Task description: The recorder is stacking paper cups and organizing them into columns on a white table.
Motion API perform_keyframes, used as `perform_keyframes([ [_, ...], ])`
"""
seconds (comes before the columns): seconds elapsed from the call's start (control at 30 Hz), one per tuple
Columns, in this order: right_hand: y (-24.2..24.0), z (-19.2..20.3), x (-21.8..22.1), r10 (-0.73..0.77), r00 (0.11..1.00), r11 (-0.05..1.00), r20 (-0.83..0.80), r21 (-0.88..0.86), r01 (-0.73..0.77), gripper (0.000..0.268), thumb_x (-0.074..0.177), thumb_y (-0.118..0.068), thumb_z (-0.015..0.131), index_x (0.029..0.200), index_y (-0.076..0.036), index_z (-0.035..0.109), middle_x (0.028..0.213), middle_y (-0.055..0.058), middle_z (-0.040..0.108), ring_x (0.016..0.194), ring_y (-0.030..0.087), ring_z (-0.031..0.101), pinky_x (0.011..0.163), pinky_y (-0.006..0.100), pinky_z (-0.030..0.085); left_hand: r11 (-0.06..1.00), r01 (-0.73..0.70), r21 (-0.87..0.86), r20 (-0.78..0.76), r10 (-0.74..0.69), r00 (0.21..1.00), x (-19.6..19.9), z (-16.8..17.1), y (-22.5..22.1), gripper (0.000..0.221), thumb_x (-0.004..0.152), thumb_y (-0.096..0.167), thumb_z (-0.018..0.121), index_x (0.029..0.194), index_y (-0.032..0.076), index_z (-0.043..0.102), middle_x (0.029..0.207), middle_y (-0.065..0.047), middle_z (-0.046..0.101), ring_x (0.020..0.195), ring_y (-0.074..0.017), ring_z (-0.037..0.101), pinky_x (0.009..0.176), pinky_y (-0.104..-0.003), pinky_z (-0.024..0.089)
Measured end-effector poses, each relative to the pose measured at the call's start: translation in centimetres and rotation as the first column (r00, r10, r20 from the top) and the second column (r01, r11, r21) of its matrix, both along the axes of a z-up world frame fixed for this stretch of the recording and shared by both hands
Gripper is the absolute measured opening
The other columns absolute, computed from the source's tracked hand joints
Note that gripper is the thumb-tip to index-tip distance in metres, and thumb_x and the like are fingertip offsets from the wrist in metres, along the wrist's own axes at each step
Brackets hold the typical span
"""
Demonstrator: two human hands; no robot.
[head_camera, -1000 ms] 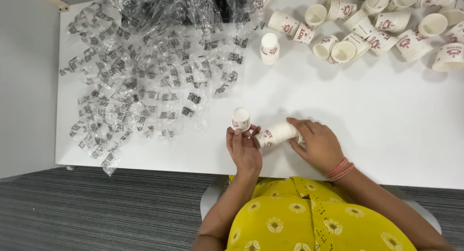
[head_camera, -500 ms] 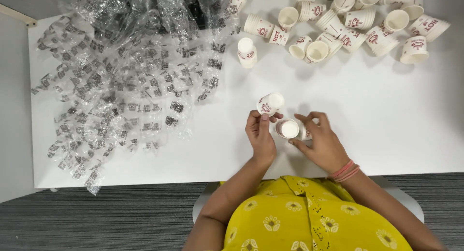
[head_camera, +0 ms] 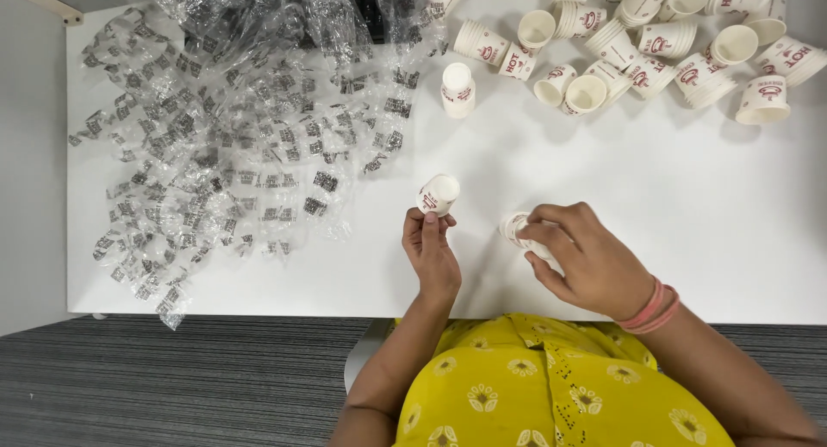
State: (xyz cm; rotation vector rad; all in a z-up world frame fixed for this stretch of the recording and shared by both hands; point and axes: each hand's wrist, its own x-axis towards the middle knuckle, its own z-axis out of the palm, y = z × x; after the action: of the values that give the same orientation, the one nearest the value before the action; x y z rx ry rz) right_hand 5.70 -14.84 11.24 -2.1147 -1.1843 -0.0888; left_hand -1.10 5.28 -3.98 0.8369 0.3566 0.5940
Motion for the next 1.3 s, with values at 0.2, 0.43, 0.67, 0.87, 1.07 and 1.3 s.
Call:
perform_keyframes([
  [0.2,1.1,-0.6,-0.1,0.026,0.999,0.981,-0.032,-0.191,-0.032,0.043,0.078,-0.005,0.069,0.12,-0.005,0.059,0.122,0.014,0.058,0.092,0.031,0.059,0.083,0.043,0.052,0.997,0.078,-0.013,-0.028,-0.078,0.997,-1.1,0.0,-0.6,0.011,0.105,0.015,0.061,0.102,0.005,0.061,0.098,-0.005,0.068,0.088,-0.013,0.057,0.086,-0.032,0.048],
  [0.43,1.9,0.2,-0.3,-0.024,0.996,0.899,-0.081,-0.439,-0.014,0.043,0.079,-0.014,0.068,0.121,-0.01,0.061,0.119,0.008,0.059,0.095,0.028,0.059,0.085,0.044,0.051,0.986,0.162,-0.034,-0.032,-0.163,0.986,-1.0,0.7,-1.2,0.01,0.104,0.014,0.06,0.1,0.005,0.062,0.097,-0.005,0.068,0.087,-0.0135,0.057,0.086,-0.033,0.048],
  [0.67,0.0,-0.1,-1.2,0.004,0.995,0.999,-0.104,0.032,-0.001,0.067,0.081,-0.024,0.078,0.139,-0.005,0.049,0.142,0.016,0.054,0.129,0.038,0.053,0.114,0.056,0.037,0.834,0.42,0.357,0.013,-0.454,0.891,-2.4,3.9,-2.4,0.008,0.103,0.012,0.069,0.105,0.004,0.069,0.124,-0.007,0.058,0.124,-0.0217,0.052,0.114,-0.039,0.041],
  [0.87,-1.4,-2.7,-2.0,0.026,0.991,0.936,-0.132,0.351,0.022,0.056,0.091,-0.009,0.075,0.139,-0.011,0.046,0.14,0.012,0.059,0.139,0.032,0.059,0.129,0.058,0.035,0.763,0.451,0.462,-0.041,-0.49,0.871,-0.5,7.5,-2.3,0.029,0.099,0.013,0.066,0.127,0.006,0.061,0.134,-0.006,0.055,0.129,-0.0204,0.051,0.119,-0.038,0.037],
  [1.07,-0.8,-5.3,-1.7,-0.055,0.986,0.978,-0.159,0.189,0.085,0.054,0.087,-0.009,0.072,0.135,-0.005,0.048,0.13,0.016,0.063,0.125,0.035,0.064,0.115,0.053,0.043,0.896,0.371,0.244,-0.235,-0.316,0.919,2.6,4.0,0.4,0.03,0.105,0.014,0.061,0.131,0.001,0.062,0.122,-0.008,0.059,0.118,-0.019,0.051,0.106,-0.036,0.042],
  [1.3,-1.2,-5.8,-1.2,-0.041,0.997,0.984,-0.065,0.17,0.051,0.053,0.087,-0.011,0.073,0.136,-0.008,0.051,0.131,0.015,0.062,0.122,0.035,0.064,0.107,0.045,0.053,0.648,0.658,0.384,-0.161,-0.654,0.739,0.8,4.1,-2.0,0.057,0.109,0.045,0.051,0.148,0.004,0.045,0.144,-0.014,0.053,0.138,-0.0249,0.049,0.119,-0.041,0.039],
])
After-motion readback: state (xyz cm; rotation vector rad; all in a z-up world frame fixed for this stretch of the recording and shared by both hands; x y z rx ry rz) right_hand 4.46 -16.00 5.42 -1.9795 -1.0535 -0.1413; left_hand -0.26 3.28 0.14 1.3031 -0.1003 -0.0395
